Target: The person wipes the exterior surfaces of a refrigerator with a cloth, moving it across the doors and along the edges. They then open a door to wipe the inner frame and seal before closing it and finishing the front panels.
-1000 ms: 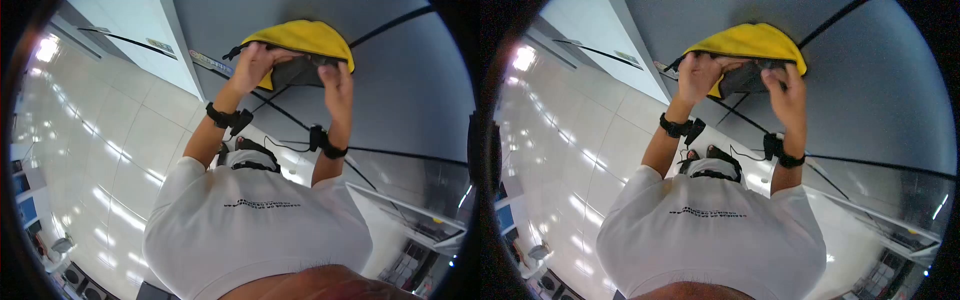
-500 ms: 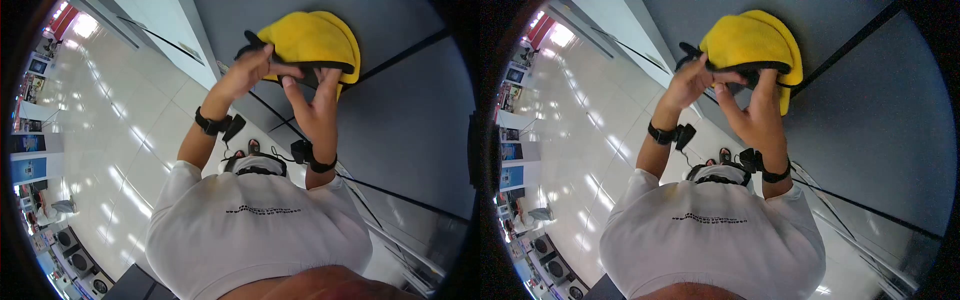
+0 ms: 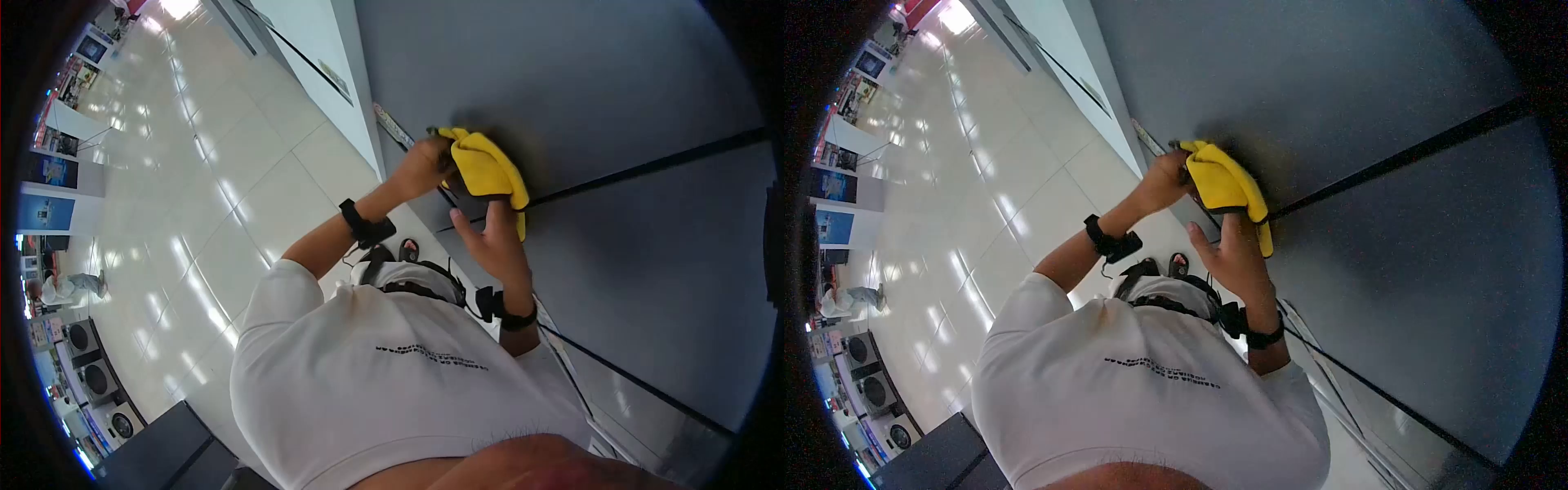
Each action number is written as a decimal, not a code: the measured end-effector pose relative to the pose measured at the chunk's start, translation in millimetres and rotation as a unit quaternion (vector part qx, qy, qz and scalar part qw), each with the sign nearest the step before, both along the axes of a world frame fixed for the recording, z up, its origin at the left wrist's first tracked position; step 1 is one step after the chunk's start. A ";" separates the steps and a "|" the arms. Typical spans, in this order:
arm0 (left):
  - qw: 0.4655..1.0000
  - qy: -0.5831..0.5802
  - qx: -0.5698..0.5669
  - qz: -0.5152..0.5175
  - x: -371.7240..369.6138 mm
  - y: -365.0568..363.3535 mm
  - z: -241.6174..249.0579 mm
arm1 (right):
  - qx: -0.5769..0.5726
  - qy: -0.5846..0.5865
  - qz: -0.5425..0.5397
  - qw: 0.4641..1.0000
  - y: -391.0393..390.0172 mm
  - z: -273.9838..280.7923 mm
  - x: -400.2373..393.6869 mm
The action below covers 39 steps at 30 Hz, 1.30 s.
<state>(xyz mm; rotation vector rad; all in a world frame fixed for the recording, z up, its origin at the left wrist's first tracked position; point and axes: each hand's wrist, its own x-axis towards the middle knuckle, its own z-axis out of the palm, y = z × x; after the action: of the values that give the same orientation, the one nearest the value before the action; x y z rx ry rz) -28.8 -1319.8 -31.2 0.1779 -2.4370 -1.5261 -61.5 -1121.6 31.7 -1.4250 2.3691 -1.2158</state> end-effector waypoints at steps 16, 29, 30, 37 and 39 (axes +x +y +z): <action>0.954 0.278 -0.090 0.063 -6.2 -20.3 19.3 | -0.037 0.351 -0.187 0.917 -103.6 9.0 -19.0; 0.949 0.310 -0.002 0.054 -23.0 -122.3 -7.7 | -0.040 0.275 -0.022 0.960 -220.2 17.6 -32.8; 0.942 0.327 -0.021 0.077 -24.3 -134.7 6.9 | -0.084 0.318 -0.020 0.944 -234.5 27.2 -37.1; 0.990 0.139 0.008 0.031 -0.4 -171.3 17.5 | -0.136 0.247 -0.016 0.959 -265.0 3.1 -38.7; 0.978 0.183 0.099 0.002 3.2 -171.2 -5.9 | -0.105 0.221 -0.008 0.969 -257.7 -24.1 -36.3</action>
<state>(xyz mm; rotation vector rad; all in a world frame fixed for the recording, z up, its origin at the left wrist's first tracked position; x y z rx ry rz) -25.6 -1491.0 -37.1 -0.0569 -2.0002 -1.6339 -97.8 -1379.3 7.6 -1.9238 2.5899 -1.2999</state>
